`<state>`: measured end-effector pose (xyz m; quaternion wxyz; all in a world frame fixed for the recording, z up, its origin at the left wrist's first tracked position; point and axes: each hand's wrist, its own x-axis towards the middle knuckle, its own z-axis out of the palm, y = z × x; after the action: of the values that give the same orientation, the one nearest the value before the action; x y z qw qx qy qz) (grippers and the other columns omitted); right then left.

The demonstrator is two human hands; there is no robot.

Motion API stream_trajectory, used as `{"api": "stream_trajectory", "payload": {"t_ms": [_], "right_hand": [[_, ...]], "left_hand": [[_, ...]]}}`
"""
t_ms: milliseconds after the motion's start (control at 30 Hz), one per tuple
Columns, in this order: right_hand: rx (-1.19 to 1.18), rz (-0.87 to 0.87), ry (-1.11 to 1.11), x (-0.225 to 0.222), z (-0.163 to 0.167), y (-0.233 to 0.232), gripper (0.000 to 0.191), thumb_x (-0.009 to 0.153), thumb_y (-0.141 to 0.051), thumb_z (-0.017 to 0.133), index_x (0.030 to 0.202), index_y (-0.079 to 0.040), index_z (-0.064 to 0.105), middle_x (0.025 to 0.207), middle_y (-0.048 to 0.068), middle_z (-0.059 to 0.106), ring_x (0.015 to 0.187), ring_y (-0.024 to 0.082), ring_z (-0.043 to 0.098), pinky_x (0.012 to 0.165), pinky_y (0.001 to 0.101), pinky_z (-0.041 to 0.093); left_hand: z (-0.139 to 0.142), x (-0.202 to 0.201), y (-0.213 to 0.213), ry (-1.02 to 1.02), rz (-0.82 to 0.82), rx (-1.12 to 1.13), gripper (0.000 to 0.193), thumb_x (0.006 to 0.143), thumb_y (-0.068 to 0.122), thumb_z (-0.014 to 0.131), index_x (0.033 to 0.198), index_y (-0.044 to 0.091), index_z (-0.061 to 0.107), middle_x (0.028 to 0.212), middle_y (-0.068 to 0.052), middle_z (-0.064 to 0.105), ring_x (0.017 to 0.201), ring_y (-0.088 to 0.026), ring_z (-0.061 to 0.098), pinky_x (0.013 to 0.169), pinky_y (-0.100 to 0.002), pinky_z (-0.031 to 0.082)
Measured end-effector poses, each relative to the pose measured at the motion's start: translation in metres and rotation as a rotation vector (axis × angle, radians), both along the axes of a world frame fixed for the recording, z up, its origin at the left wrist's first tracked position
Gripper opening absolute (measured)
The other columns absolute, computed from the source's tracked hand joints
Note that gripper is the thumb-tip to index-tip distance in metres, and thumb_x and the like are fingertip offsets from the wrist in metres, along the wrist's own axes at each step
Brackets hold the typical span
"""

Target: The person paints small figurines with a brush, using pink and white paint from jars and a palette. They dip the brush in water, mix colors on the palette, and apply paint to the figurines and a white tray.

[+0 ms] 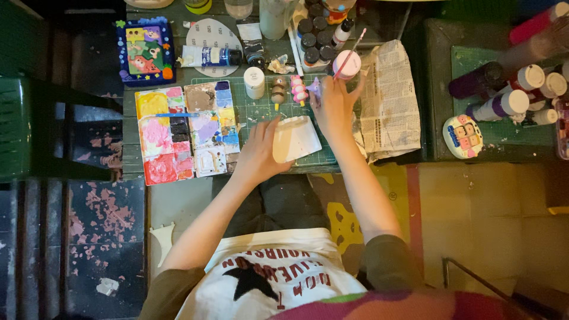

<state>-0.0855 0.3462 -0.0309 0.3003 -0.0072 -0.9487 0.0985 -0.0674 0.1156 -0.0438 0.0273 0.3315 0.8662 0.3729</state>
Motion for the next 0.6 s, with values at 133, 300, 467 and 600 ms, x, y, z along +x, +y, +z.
{"api": "stream_trajectory", "payload": {"t_ms": [133, 300, 467, 600], "right_hand": [[-0.304, -0.039, -0.018, 0.043, 0.019, -0.009, 0.023, 0.094, -0.01, 0.076, 0.11, -0.008, 0.059, 0.088, 0.014, 0.066, 0.089, 0.026, 0.065, 0.115, 0.0522, 0.034], [-1.025, 0.273, 0.069, 0.103, 0.024, -0.038, 0.033, 0.105, -0.002, 0.061, 0.092, -0.01, 0.032, 0.128, 0.016, 0.067, 0.114, 0.018, 0.066, 0.1, 0.035, 0.052], [-1.373, 0.408, 0.123, 0.125, 0.021, -0.07, 0.038, 0.105, 0.01, 0.063, 0.095, -0.01, 0.032, 0.119, 0.015, 0.062, 0.105, 0.013, 0.06, 0.095, 0.0314, 0.053], [-1.432, 0.409, 0.145, 0.125, 0.029, -0.082, 0.04, 0.097, 0.015, 0.063, 0.095, -0.01, 0.032, 0.122, 0.016, 0.061, 0.106, 0.016, 0.065, 0.089, 0.032, 0.057]], "left_hand": [[0.009, 0.002, -0.006, 0.036, 0.044, 0.124, 0.104, 0.063, 0.028, 0.094, 0.148, 0.004, 0.038, 0.131, -0.02, 0.047, 0.124, -0.042, 0.049, 0.103, -0.048, 0.047], [0.021, 0.014, -0.02, 0.1, 0.172, 0.326, 0.105, 0.063, 0.024, 0.097, 0.149, 0.005, 0.038, 0.135, -0.019, 0.045, 0.128, -0.04, 0.048, 0.107, -0.049, 0.047], [0.027, 0.032, -0.023, 0.349, 0.222, 0.473, 0.104, 0.068, 0.021, 0.098, 0.149, 0.01, 0.035, 0.138, -0.014, 0.041, 0.131, -0.037, 0.045, 0.113, -0.05, 0.043], [0.027, 0.042, -0.027, 0.429, 0.248, 0.532, 0.103, 0.067, 0.02, 0.098, 0.148, 0.013, 0.035, 0.137, -0.011, 0.039, 0.13, -0.035, 0.044, 0.112, -0.052, 0.042]]}}
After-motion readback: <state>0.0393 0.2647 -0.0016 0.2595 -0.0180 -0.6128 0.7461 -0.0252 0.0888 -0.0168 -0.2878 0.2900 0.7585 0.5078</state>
